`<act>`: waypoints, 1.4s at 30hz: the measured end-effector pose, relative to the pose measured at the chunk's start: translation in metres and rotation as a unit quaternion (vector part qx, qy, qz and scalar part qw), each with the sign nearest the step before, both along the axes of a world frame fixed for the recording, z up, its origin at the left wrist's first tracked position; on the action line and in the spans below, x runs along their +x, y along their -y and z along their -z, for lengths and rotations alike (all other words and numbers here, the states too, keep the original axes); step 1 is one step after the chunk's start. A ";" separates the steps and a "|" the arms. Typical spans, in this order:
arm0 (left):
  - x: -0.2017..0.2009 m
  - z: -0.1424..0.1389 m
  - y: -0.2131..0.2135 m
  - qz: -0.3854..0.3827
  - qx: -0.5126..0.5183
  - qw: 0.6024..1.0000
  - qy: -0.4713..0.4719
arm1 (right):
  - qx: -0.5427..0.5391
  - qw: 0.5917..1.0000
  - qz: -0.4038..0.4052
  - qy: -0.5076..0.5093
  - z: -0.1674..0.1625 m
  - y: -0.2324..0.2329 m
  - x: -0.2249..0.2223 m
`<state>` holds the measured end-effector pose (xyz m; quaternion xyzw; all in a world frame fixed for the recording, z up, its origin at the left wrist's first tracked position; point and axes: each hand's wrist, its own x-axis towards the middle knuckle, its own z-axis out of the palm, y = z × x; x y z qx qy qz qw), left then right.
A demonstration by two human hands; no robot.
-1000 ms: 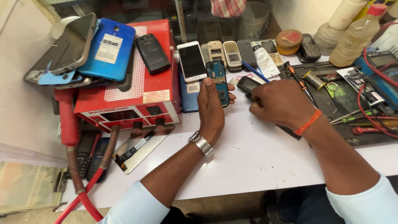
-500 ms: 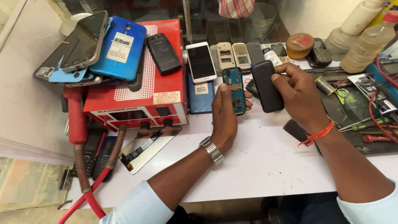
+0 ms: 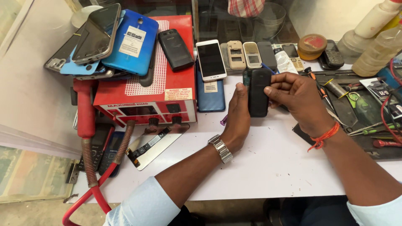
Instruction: The person cleans a disassembled mobile phone circuit board with a small brush, then reattaches the board to the phone chassis and aligns the back cover. The person handles the phone body, circuit board, and back cover throughout the process.
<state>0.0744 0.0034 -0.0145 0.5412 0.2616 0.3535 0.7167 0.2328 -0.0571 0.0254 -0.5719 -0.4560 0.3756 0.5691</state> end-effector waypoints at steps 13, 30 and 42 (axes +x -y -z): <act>0.009 0.007 -0.002 0.010 0.046 0.998 0.030 | 0.018 0.997 0.045 0.067 0.007 -0.002 -0.006; 0.005 0.006 0.005 -0.025 0.188 0.982 0.010 | 0.071 0.997 -0.007 0.015 -0.008 0.003 -0.013; -0.010 -0.009 0.014 -0.084 0.319 0.944 -0.004 | 0.192 0.973 -0.067 0.107 -0.004 0.009 -0.020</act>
